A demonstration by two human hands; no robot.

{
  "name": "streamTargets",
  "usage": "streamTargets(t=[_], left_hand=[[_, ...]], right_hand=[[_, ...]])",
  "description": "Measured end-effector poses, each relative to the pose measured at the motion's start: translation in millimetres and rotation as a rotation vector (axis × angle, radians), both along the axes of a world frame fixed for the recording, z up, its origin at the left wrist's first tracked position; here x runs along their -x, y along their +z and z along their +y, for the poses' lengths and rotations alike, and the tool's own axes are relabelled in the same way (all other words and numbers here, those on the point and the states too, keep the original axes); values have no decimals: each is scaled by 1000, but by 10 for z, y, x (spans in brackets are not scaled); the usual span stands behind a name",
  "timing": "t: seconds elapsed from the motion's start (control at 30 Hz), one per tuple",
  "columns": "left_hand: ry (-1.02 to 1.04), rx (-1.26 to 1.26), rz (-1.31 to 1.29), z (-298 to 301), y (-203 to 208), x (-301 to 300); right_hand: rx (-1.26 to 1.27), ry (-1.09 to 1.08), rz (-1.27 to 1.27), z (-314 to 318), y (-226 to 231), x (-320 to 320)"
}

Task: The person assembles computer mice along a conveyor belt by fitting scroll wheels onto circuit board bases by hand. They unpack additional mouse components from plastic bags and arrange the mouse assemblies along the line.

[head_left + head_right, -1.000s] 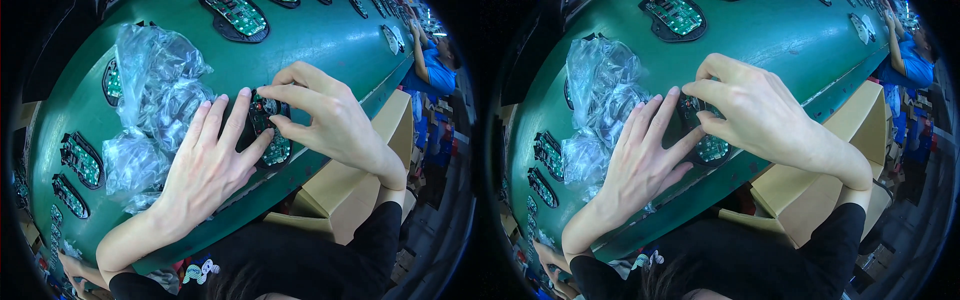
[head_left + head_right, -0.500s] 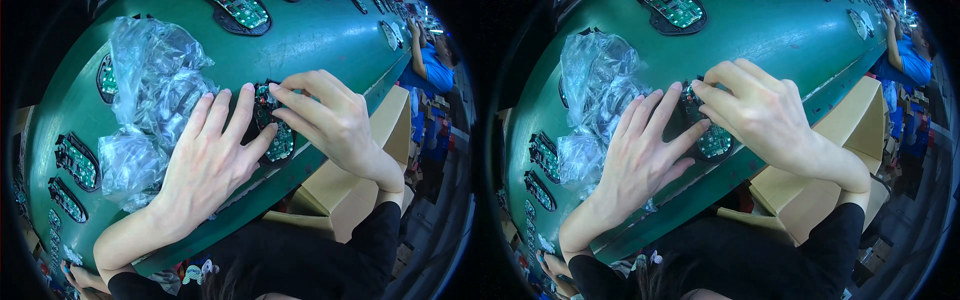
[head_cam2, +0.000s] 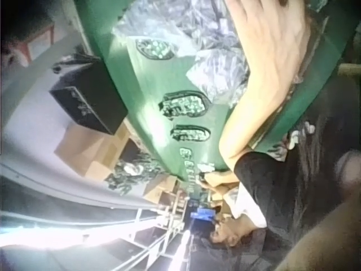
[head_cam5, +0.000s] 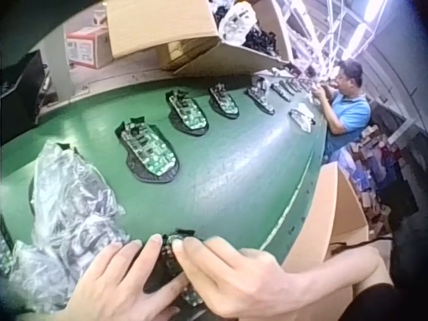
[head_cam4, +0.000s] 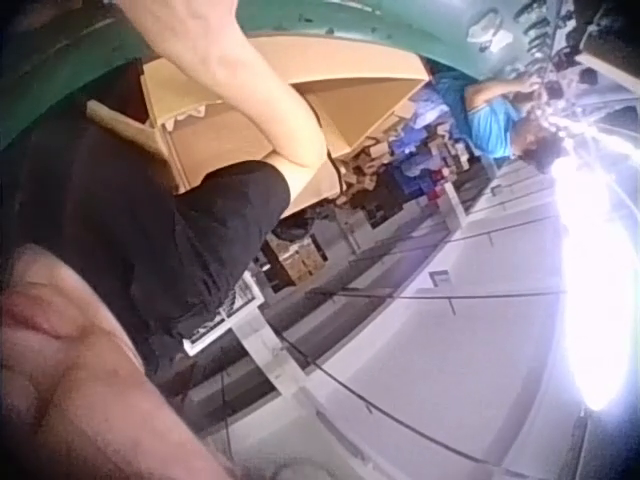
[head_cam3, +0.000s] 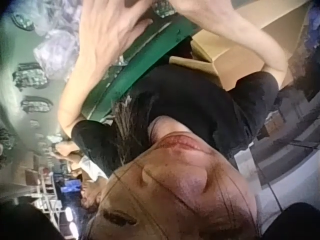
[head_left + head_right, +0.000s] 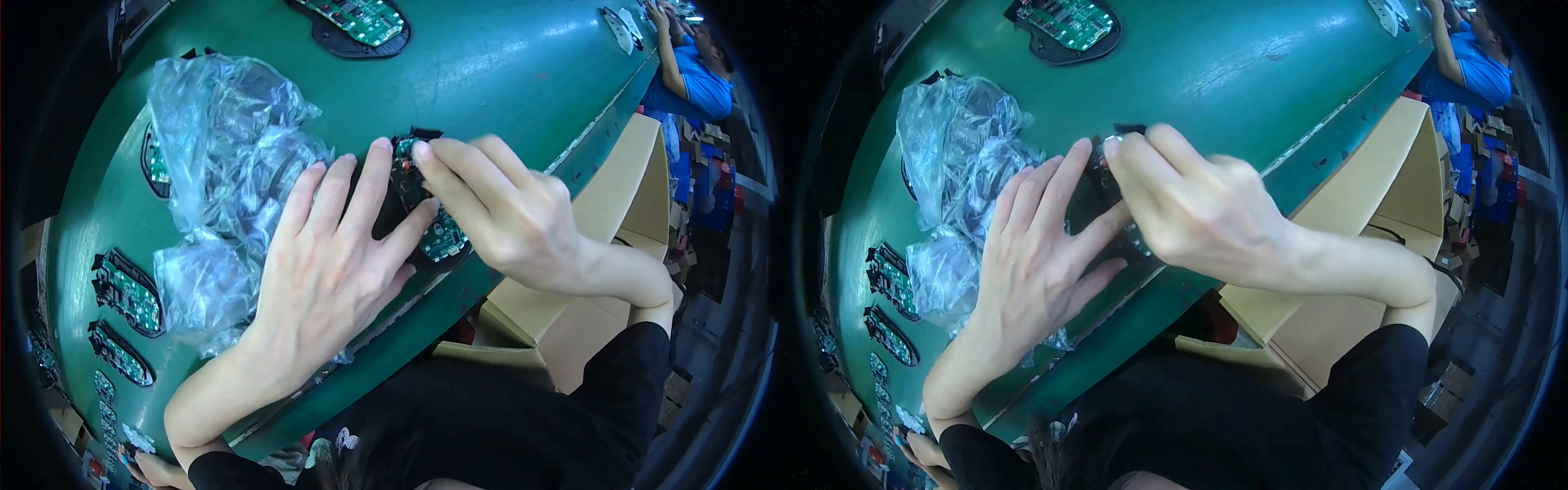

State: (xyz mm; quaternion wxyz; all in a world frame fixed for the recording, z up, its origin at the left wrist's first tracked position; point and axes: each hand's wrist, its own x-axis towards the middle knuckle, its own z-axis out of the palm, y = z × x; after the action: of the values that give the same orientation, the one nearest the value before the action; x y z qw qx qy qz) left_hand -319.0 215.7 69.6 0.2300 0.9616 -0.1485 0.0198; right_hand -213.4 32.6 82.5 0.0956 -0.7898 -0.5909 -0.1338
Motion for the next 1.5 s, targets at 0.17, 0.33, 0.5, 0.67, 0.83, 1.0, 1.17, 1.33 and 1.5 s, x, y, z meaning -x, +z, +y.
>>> streamTargets(t=[0.17, 0.33, 0.5, 0.67, 0.83, 1.0, 1.17, 1.33, 1.5], left_hand=[[-42, -64, -52, 15, 83, -50], [-87, -16, -3, 66, 56, -101], [65, -443, -82, -146, 141, 135], [78, -591, -162, -223, 18, 262], [57, -553, -159, -231, -2, 199], [70, -533, -168, -236, -6, 199], [83, -472, -142, -197, 2, 211], [64, -491, -199, -179, -52, 214], [63, -497, -189, -161, -14, 236]], right_hand=[[-2, -26, -198, -42, -20, 30], [-41, -125, 72, -29, 203, -88], [-92, -112, 437, -382, 137, -121], [-68, -148, 610, -461, -18, -4], [-17, -123, 516, -369, -115, 47], [17, -156, 459, -239, -144, 112], [10, -144, 452, -189, -152, 118], [11, -182, 475, -200, -166, 140], [-14, -203, 478, -158, -156, 173]])
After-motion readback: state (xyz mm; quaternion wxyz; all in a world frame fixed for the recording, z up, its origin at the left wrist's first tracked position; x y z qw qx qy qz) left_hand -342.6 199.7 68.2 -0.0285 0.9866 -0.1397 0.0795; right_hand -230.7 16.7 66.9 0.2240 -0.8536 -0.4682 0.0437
